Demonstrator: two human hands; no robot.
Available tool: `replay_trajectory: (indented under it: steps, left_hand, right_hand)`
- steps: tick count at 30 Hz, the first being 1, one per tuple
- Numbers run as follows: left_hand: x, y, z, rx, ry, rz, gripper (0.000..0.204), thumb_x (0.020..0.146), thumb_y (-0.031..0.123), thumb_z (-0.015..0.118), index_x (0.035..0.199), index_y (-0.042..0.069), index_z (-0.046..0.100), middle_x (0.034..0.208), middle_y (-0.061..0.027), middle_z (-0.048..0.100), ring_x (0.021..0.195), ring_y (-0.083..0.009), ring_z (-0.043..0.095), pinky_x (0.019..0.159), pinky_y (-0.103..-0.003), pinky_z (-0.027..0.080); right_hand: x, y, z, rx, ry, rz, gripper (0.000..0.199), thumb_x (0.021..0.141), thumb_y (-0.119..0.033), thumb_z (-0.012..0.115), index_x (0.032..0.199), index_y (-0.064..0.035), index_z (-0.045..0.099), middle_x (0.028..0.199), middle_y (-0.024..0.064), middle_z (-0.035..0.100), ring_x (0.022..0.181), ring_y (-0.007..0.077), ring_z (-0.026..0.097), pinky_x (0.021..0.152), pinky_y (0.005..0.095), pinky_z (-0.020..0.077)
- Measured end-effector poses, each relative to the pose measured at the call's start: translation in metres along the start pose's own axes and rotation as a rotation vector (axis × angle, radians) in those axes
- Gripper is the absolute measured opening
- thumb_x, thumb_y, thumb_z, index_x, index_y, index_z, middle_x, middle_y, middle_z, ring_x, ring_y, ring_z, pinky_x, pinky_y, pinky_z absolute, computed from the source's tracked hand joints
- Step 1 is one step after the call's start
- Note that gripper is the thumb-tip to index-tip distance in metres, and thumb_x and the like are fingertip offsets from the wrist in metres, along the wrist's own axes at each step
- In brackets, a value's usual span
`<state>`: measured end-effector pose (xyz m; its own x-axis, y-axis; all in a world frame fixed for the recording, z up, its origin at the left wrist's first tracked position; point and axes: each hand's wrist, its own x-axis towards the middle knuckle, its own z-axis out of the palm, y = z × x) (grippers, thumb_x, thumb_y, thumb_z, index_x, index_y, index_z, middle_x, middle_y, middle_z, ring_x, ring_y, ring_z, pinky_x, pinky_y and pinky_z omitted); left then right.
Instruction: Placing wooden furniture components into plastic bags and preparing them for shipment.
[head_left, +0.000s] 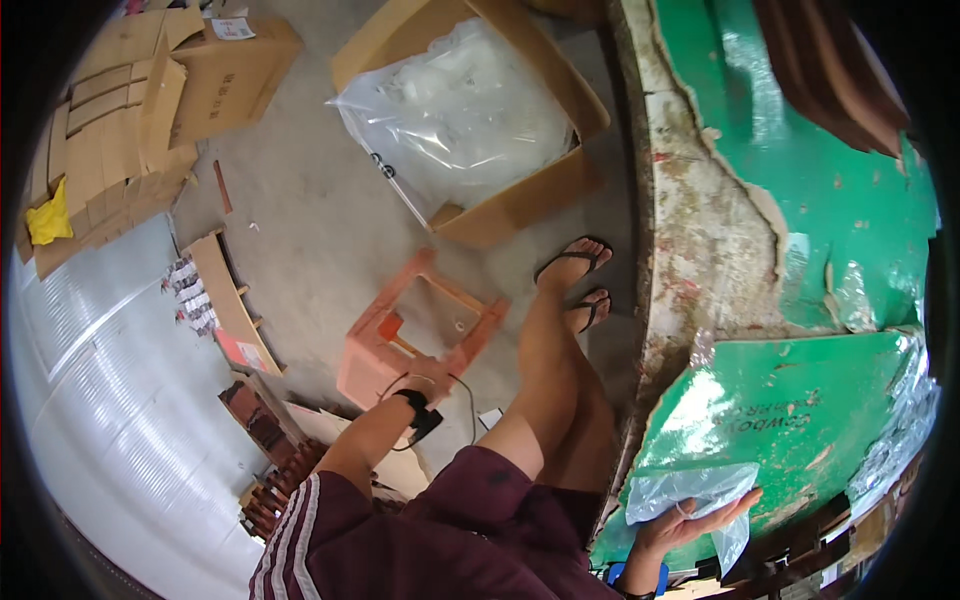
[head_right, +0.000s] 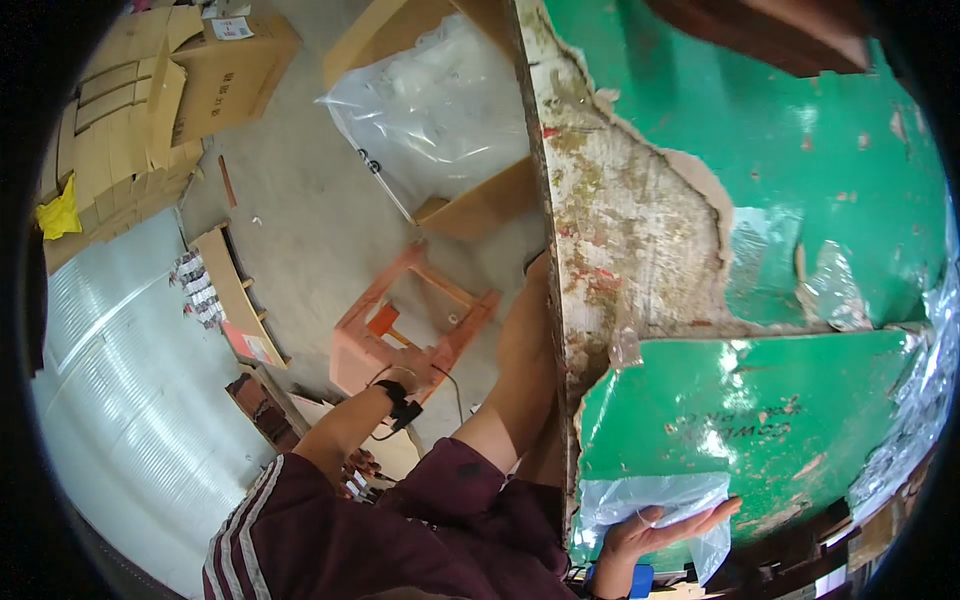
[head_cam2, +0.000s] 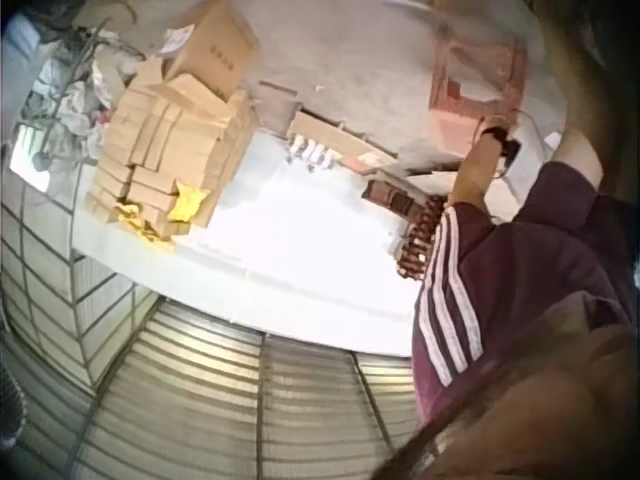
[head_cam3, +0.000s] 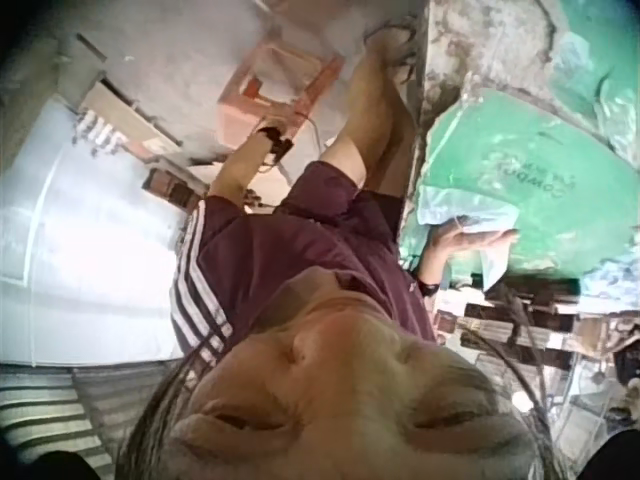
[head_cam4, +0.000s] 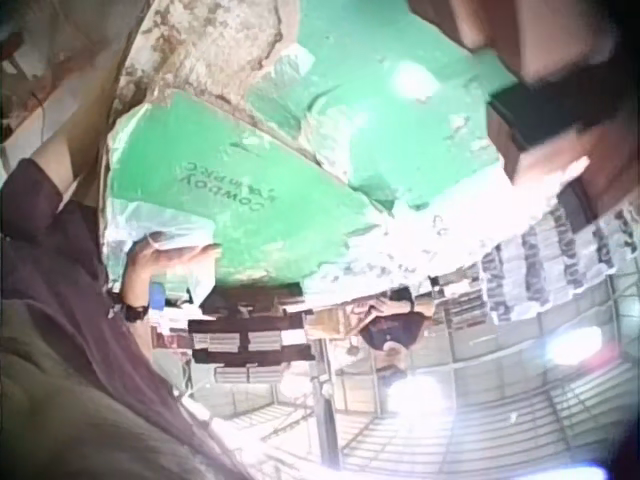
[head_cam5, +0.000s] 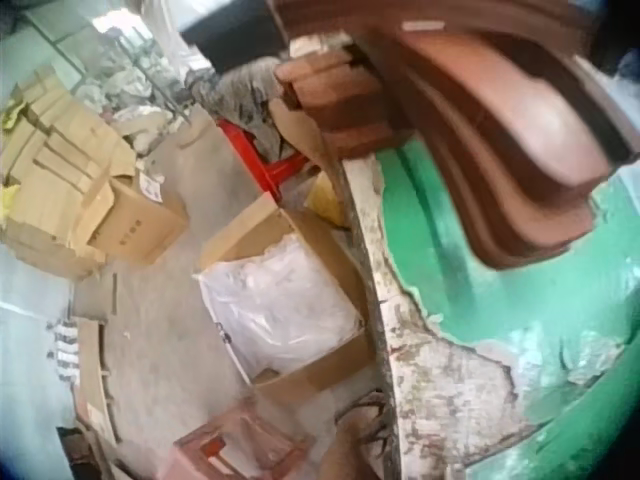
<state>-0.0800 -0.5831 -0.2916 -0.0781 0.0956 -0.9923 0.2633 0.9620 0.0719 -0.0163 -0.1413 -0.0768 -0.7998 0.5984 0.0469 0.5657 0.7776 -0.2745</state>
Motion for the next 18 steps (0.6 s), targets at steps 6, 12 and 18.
replay_trajectory:
  steps: [6, 12, 18]
  left_hand:
    - [-0.007, 0.081, -0.046, -0.009, 0.147, 0.185, 0.058, 0.071, 0.042, 0.070, 0.110, 0.002, 0.057, 0.097, -0.0188, 0.065, 0.100, -0.0335, 0.060, 0.087, -0.044, 0.043]
    - [-0.019, 0.080, -0.041, 0.085, 0.205, 0.571, 0.041, 0.074, 0.035, 0.066, 0.094, 0.000, 0.063, 0.094, -0.0250, 0.064, 0.095, -0.0400, 0.058, 0.086, -0.044, 0.044]
    - [-0.080, 0.039, -0.021, -0.262, 0.098, 0.463, 0.038, 0.078, 0.022, 0.060, 0.110, 0.002, 0.056, 0.111, -0.0186, 0.059, 0.108, -0.0334, 0.055, 0.093, -0.040, 0.042]
  right_hand:
    - [0.002, -0.002, -0.002, -0.079, 0.018, -0.049, 0.059, 0.097, -0.040, 0.038, 0.144, -0.0069, 0.026, 0.148, 0.0254, 0.024, 0.133, 0.0452, 0.027, 0.106, 0.0570, 0.0212]
    - [0.007, -0.012, -0.009, -0.082, -0.003, 0.026, 0.061, 0.096, -0.043, 0.037, 0.142, -0.0048, 0.028, 0.147, 0.0246, 0.026, 0.134, 0.0435, 0.027, 0.107, 0.0554, 0.0208]
    - [0.007, -0.012, -0.010, -0.033, -0.024, 0.044, 0.065, 0.093, -0.045, 0.038, 0.143, -0.0041, 0.028, 0.147, 0.0241, 0.026, 0.136, 0.0416, 0.025, 0.110, 0.0541, 0.0173]
